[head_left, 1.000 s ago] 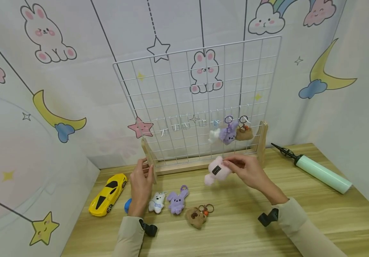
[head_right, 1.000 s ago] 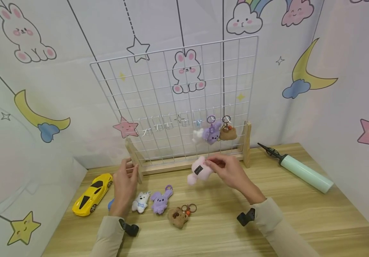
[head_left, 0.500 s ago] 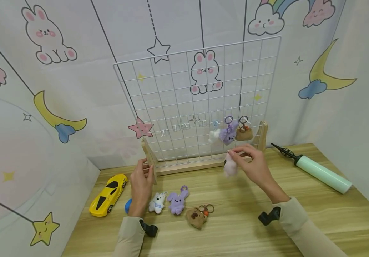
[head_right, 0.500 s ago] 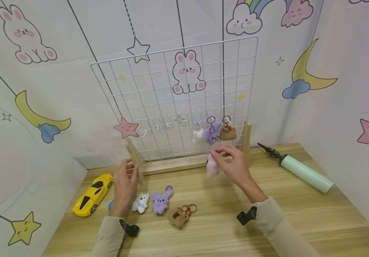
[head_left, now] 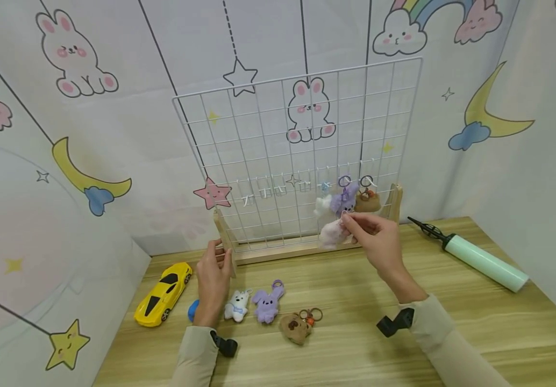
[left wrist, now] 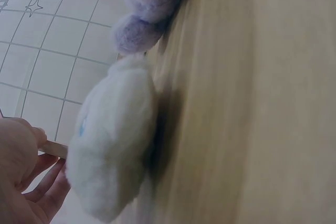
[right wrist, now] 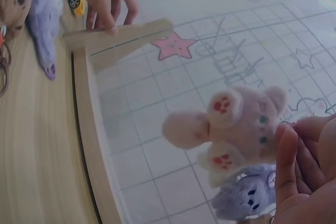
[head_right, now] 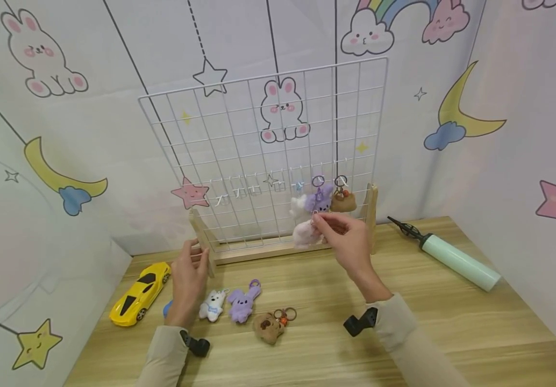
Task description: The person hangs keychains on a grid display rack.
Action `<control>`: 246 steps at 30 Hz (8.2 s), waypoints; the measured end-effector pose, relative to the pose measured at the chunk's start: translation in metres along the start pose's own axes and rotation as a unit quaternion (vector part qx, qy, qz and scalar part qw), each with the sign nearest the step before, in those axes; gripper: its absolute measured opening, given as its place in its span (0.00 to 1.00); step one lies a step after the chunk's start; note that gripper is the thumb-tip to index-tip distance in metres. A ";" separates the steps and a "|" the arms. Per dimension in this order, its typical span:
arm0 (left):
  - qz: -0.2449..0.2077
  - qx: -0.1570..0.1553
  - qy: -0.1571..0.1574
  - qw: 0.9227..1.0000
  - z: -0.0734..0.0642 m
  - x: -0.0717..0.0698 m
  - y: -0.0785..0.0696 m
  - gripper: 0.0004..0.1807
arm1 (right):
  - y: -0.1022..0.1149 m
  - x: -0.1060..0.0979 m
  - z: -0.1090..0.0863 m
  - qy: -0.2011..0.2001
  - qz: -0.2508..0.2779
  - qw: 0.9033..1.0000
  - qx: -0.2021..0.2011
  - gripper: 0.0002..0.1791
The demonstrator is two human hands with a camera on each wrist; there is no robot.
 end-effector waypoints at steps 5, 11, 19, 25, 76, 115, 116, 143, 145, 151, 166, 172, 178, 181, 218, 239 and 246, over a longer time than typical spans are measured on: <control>-0.002 0.003 -0.002 1.000 0.000 -0.001 0.000 0.19 | 0.010 0.016 0.003 0.008 0.045 0.999 -0.023 0.13; -0.003 0.002 -0.001 1.000 0.001 -0.002 0.001 0.19 | 0.016 0.039 0.009 0.007 0.104 0.994 -0.020 0.14; -0.003 0.004 -0.003 1.000 0.001 -0.003 0.000 0.18 | 0.030 0.062 0.030 -0.013 0.113 0.993 -0.041 0.13; -0.003 -0.001 -0.001 1.000 0.001 -0.002 0.001 0.18 | 0.036 0.075 0.042 -0.023 0.133 0.990 -0.034 0.14; -0.006 -0.005 -0.001 1.000 -0.002 -0.001 0.001 0.19 | -0.087 -0.097 0.021 -0.107 -0.239 0.964 0.053 0.29; -0.020 0.177 0.387 0.905 -0.093 0.041 -0.126 0.08 | -0.108 -0.103 0.011 -0.077 -0.257 0.963 0.010 0.24; -0.010 0.180 0.400 0.898 -0.096 0.045 -0.129 0.07 | -0.108 -0.103 0.012 -0.076 -0.258 0.963 0.008 0.24; -0.033 0.113 0.404 0.907 -0.109 0.072 -0.139 0.11 | -0.108 -0.104 0.008 -0.075 -0.263 0.962 -0.011 0.23; -0.050 0.096 0.402 0.909 -0.106 0.069 -0.138 0.11 | -0.107 -0.104 0.007 -0.074 -0.263 0.962 -0.016 0.22; -0.103 0.063 0.366 0.923 -0.096 0.061 -0.139 0.07 | -0.107 -0.103 0.004 -0.071 -0.259 0.963 -0.025 0.23; -0.151 0.010 0.286 0.946 -0.071 0.039 -0.139 0.06 | -0.111 -0.104 0.003 -0.089 -0.256 0.962 -0.042 0.23; -0.153 0.031 0.246 0.957 -0.056 0.034 -0.146 0.06 | -0.110 -0.106 0.002 -0.090 -0.253 0.962 -0.043 0.23; -0.200 0.035 0.224 0.953 -0.039 0.032 -0.150 0.08 | -0.110 -0.103 0.003 -0.082 -0.246 0.965 -0.036 0.24; -0.213 0.033 0.199 0.956 -0.029 0.029 -0.154 0.11 | -0.111 -0.102 0.002 -0.082 -0.245 0.966 -0.032 0.23; -0.381 -0.073 -0.030 0.921 0.035 0.040 -0.167 0.15 | -0.112 -0.104 0.002 -0.086 -0.249 0.964 -0.040 0.24; -0.347 -0.085 -0.014 0.934 0.024 0.046 -0.129 0.12 | -0.114 -0.104 0.004 -0.086 -0.245 0.965 -0.034 0.24; -0.307 -0.092 0.032 0.947 0.000 0.048 -0.102 0.16 | -0.114 -0.105 0.004 -0.091 -0.250 0.964 -0.028 0.24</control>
Point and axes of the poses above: each hand's wrist, its own z-axis towards the middle knuckle, its own x-axis out of the palm, y = z × x, the point moved 5 cm from there along z, towards the middle knuckle
